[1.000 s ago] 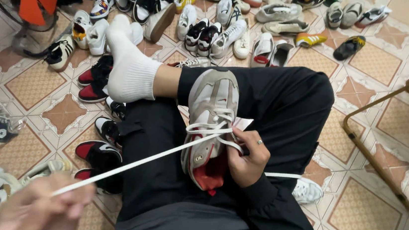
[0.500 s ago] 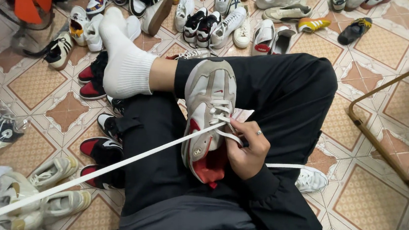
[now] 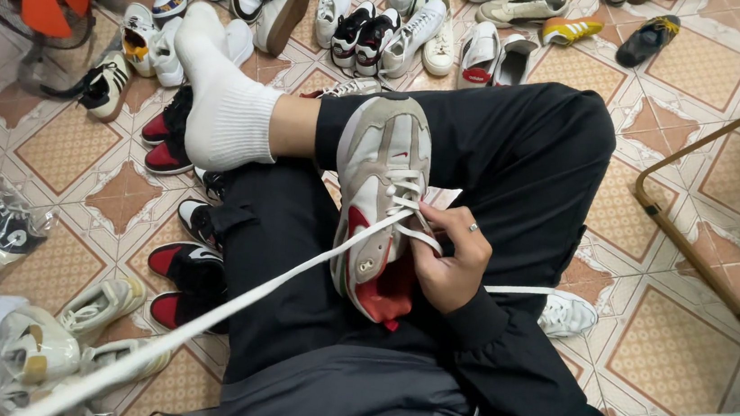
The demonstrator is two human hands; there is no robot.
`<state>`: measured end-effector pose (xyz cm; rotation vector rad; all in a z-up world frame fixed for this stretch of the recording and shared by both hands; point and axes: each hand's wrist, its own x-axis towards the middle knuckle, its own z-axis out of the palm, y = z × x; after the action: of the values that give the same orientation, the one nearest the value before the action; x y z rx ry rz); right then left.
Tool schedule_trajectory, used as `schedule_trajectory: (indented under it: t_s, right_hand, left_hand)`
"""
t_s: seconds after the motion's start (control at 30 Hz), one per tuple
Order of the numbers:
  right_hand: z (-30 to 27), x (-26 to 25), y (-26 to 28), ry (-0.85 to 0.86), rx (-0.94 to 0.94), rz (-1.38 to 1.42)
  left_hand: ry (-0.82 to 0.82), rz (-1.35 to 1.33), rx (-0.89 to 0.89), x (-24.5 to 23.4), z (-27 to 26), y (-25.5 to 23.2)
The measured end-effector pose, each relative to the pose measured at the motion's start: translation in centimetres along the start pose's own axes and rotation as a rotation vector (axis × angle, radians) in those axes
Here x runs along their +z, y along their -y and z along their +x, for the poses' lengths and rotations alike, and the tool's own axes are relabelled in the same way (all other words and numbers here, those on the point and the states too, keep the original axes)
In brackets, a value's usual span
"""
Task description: Lacing a white and red sneaker while sitting on the floor surrounded by other shoes
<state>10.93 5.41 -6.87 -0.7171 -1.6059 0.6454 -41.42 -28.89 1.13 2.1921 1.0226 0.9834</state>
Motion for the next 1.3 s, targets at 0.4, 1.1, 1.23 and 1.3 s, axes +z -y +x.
schedule_trajectory:
  t_s: [0.4,1.1,1.23,1.3]
  right_hand:
    - [-0.9,-1.5,2.2,0.177,0.009,-0.046]
    - [3.2,-1.1,6.1,0.38,-0.227,-0.564]
    - [2.7,-0.7,5.4,0.355,-0.201,-0.532]
    - [2.5,-1.2,5.6,0.387,-0.088,-0.437]
  left_hand:
    - [-0.816,0.335,-0.524,20.9,30.4,-6.8]
    - [-0.659,0.771,-0.343,28.0,37.9,-1.0]
    - [-0.662,0.771,-0.342,27.8,37.7,-1.1]
    - [-0.657,0.82,-0.343,27.9,37.7,-1.0]
